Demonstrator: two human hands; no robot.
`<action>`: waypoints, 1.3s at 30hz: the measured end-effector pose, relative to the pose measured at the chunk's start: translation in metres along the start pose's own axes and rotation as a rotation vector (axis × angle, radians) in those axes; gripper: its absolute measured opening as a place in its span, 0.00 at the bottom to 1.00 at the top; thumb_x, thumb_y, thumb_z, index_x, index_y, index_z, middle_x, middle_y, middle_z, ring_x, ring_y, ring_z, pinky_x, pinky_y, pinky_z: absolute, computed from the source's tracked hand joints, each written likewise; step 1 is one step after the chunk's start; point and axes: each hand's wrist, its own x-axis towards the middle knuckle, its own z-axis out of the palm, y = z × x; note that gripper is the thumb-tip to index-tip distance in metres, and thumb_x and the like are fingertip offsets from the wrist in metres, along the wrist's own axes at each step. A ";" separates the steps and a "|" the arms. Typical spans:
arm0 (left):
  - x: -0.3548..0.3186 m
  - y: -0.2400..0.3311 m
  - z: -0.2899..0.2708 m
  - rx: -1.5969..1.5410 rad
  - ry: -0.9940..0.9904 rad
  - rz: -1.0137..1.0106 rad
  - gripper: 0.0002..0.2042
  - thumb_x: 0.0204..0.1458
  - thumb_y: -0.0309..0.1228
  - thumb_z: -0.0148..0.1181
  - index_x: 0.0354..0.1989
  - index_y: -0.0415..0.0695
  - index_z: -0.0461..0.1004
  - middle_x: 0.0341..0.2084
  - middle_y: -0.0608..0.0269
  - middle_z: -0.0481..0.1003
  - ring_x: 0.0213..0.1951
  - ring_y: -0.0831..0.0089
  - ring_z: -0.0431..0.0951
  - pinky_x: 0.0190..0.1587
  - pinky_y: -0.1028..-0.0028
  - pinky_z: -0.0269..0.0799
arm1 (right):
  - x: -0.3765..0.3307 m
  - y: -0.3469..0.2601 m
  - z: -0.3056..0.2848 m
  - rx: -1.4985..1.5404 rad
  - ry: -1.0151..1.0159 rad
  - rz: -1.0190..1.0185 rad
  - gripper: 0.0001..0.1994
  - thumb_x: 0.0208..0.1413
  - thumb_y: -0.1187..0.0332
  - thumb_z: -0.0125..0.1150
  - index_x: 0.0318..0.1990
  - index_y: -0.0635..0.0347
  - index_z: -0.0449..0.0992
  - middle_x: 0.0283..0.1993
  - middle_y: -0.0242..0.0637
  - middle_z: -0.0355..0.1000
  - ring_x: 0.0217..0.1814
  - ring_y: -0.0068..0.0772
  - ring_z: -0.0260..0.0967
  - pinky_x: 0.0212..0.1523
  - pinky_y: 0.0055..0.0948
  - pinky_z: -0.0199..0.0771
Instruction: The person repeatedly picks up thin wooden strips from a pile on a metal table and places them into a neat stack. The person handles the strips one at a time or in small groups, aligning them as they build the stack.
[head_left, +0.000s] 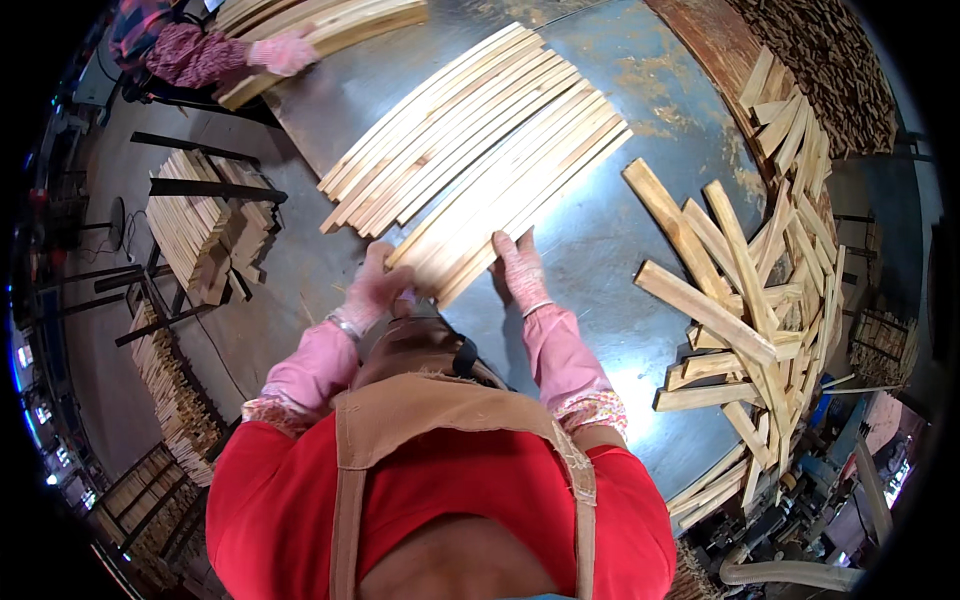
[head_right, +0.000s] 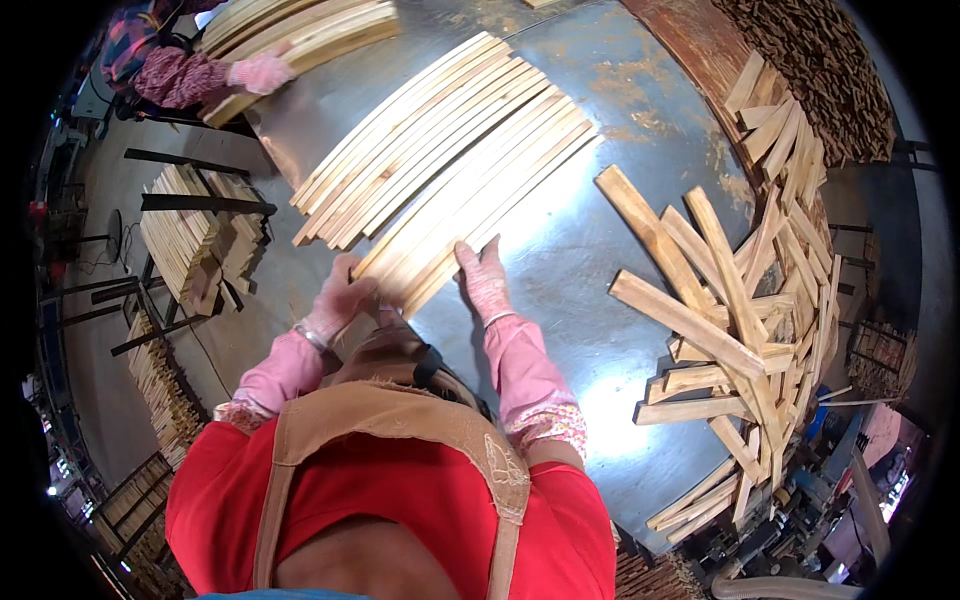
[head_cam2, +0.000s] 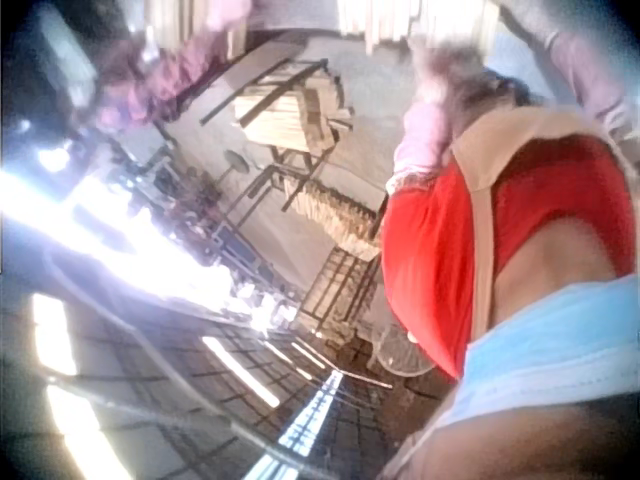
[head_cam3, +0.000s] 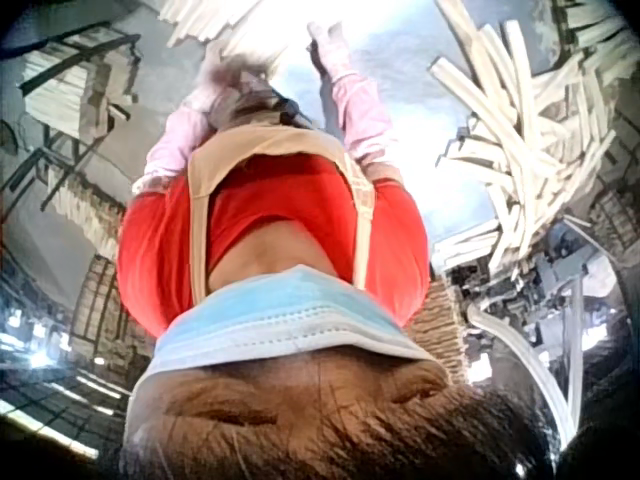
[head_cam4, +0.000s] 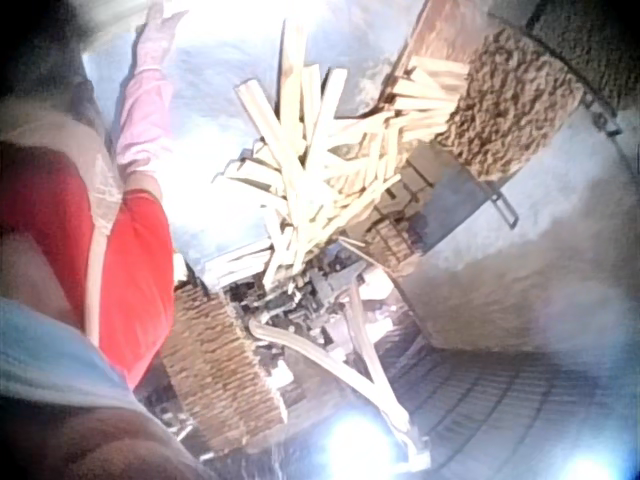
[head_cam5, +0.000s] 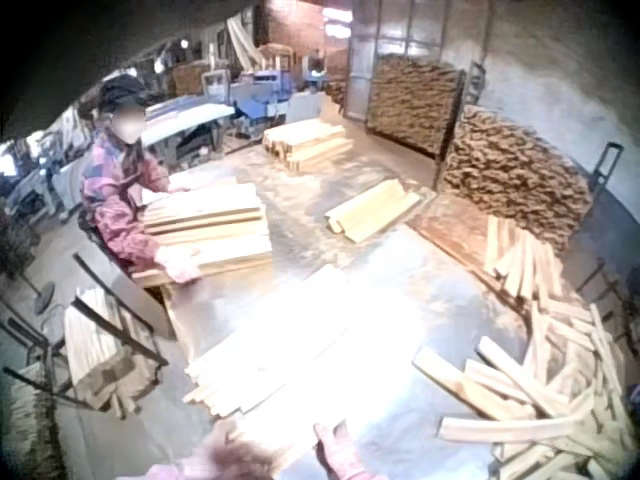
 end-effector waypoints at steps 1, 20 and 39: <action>0.008 -0.025 -0.007 -0.034 -0.091 -0.012 0.23 0.59 0.35 0.70 0.57 0.38 0.68 0.39 0.59 0.79 0.38 0.75 0.78 0.41 0.71 0.76 | 0.009 0.022 -0.013 0.067 -0.012 -0.059 0.59 0.65 0.51 0.70 0.83 0.68 0.28 0.60 0.51 0.74 0.55 0.37 0.76 0.46 0.33 0.83; -0.049 0.010 -0.040 0.138 0.095 -0.067 0.19 0.60 0.32 0.71 0.57 0.37 0.80 0.41 0.69 0.83 0.40 0.80 0.79 0.46 0.75 0.77 | 0.020 -0.088 -0.034 -0.881 -0.379 0.054 0.51 0.61 0.39 0.59 0.81 0.66 0.50 0.64 0.61 0.76 0.66 0.64 0.74 0.71 0.47 0.70; 0.084 0.123 0.296 1.131 -0.170 0.633 0.41 0.51 0.43 0.76 0.73 0.44 0.65 0.70 0.42 0.67 0.72 0.45 0.65 0.74 0.54 0.61 | 0.027 -0.223 -0.411 -1.604 0.378 -0.513 0.34 0.49 0.61 0.70 0.67 0.52 0.73 0.63 0.46 0.75 0.69 0.54 0.69 0.73 0.48 0.66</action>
